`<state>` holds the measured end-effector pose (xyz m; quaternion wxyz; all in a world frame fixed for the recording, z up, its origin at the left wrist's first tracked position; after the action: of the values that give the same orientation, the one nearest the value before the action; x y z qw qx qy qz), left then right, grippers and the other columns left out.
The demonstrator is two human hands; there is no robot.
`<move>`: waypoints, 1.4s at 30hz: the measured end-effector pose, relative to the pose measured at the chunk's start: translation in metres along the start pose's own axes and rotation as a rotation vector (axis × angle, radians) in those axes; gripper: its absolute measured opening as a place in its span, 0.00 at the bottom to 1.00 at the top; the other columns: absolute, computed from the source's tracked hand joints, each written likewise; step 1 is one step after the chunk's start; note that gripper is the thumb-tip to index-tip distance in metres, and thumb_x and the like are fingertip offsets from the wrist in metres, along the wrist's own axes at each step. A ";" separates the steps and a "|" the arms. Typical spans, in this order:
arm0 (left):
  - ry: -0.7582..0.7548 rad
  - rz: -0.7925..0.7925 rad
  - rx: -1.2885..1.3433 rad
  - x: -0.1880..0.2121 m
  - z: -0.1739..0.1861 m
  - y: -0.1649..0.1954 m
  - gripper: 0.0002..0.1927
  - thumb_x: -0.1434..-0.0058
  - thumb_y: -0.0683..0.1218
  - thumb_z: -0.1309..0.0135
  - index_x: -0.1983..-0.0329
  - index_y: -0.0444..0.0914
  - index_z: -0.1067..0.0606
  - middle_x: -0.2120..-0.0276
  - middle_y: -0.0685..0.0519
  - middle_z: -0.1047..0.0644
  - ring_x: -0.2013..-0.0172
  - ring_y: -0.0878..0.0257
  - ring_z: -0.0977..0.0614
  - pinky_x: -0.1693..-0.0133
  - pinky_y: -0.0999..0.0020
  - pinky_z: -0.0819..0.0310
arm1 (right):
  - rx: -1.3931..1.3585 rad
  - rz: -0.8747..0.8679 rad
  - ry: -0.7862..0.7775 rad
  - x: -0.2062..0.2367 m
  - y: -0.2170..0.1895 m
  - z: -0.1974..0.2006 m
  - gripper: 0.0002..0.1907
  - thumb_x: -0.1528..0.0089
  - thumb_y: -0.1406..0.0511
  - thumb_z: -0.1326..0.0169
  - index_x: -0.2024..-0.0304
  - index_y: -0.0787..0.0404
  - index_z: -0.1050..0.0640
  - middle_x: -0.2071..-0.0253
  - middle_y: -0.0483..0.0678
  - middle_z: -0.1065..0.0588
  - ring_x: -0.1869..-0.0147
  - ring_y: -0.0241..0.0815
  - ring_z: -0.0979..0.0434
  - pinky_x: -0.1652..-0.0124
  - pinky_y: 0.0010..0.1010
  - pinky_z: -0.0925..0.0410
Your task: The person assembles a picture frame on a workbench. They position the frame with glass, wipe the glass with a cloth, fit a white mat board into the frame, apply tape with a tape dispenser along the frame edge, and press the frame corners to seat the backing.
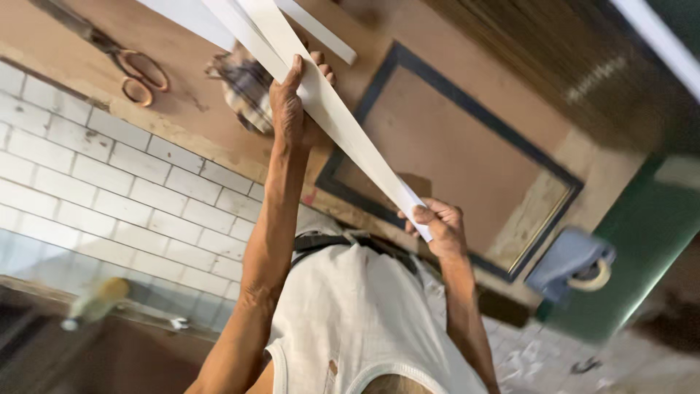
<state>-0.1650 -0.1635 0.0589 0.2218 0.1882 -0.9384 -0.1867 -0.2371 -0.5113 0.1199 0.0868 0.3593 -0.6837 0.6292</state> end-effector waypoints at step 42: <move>-0.043 0.021 -0.146 0.160 0.143 -0.094 0.08 0.29 0.37 0.48 0.51 0.37 0.33 0.62 0.46 0.27 0.60 0.54 0.23 0.53 0.57 0.22 | 1.405 0.328 0.486 0.178 0.141 0.257 0.13 0.40 0.63 0.34 0.53 0.48 0.15 0.61 0.44 0.19 0.59 0.47 0.20 0.61 0.37 0.27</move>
<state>-0.3419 -0.2762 -0.0455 0.2167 0.1577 -0.9288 -0.2561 -0.3651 -0.8229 0.0593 -0.1089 0.0752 -0.1289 0.9828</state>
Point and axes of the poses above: each hand's wrist, its own x-axis away from the middle knuckle, its own z-axis out of the back of the hand, y = z × x, the point moved 1 cm from there along -x, towards the middle knuckle
